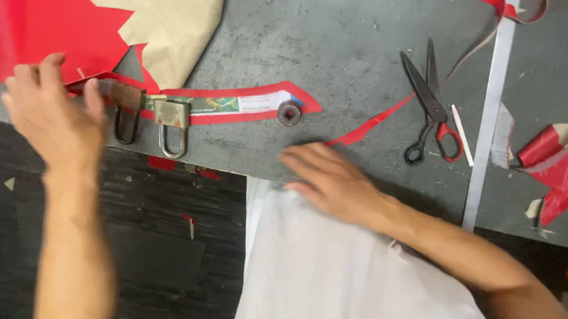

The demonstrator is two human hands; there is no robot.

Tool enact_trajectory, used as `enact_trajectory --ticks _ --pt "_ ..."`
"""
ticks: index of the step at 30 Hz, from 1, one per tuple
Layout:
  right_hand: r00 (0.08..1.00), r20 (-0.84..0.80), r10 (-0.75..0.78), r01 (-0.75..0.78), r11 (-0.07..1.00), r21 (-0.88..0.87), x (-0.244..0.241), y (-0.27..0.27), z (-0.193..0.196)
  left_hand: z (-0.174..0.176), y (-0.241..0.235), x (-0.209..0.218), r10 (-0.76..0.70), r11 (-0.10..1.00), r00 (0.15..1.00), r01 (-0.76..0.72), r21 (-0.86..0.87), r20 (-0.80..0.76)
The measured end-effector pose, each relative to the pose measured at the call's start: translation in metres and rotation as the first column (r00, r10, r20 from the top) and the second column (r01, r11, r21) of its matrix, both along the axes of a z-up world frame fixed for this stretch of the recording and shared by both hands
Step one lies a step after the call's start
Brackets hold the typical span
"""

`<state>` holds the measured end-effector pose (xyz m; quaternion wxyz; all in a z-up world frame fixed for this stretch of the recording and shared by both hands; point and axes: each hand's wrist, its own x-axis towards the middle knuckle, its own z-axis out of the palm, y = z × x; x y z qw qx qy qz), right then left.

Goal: The person uses a straightedge and marker to draw a line on a red fabric sheet, then cuts along the marked line with scissors. They repeatedly reposition the straightedge and cut multiple sections, leaving trimmed pieces on the table.

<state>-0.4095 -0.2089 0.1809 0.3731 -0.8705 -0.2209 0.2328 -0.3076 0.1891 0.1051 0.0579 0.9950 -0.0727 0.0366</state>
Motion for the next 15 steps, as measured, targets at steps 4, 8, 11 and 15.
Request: enact_trajectory --ticks 4,8,11,15 --pt "0.935 0.155 -0.318 0.348 0.903 -0.251 -0.015 -0.054 0.015 0.041 -0.115 -0.052 -0.015 0.792 0.994 -0.054 -0.608 -0.107" --pt "0.845 0.379 -0.377 0.521 0.738 -0.429 -0.036 -0.101 0.021 0.033 -0.211 -0.080 -0.130 0.605 0.978 -0.050 -0.795 -0.161" --pt "0.831 0.407 -0.379 0.548 0.680 -0.487 -0.056 -0.124 0.020 0.018 -0.241 -0.081 -0.023 0.595 0.986 -0.117 -0.795 -0.163" --pt "0.835 0.370 -0.407 0.546 0.695 -0.467 -0.067 -0.137 0.015 0.004 -0.257 -0.073 0.118 0.651 0.987 -0.163 -0.742 -0.113"
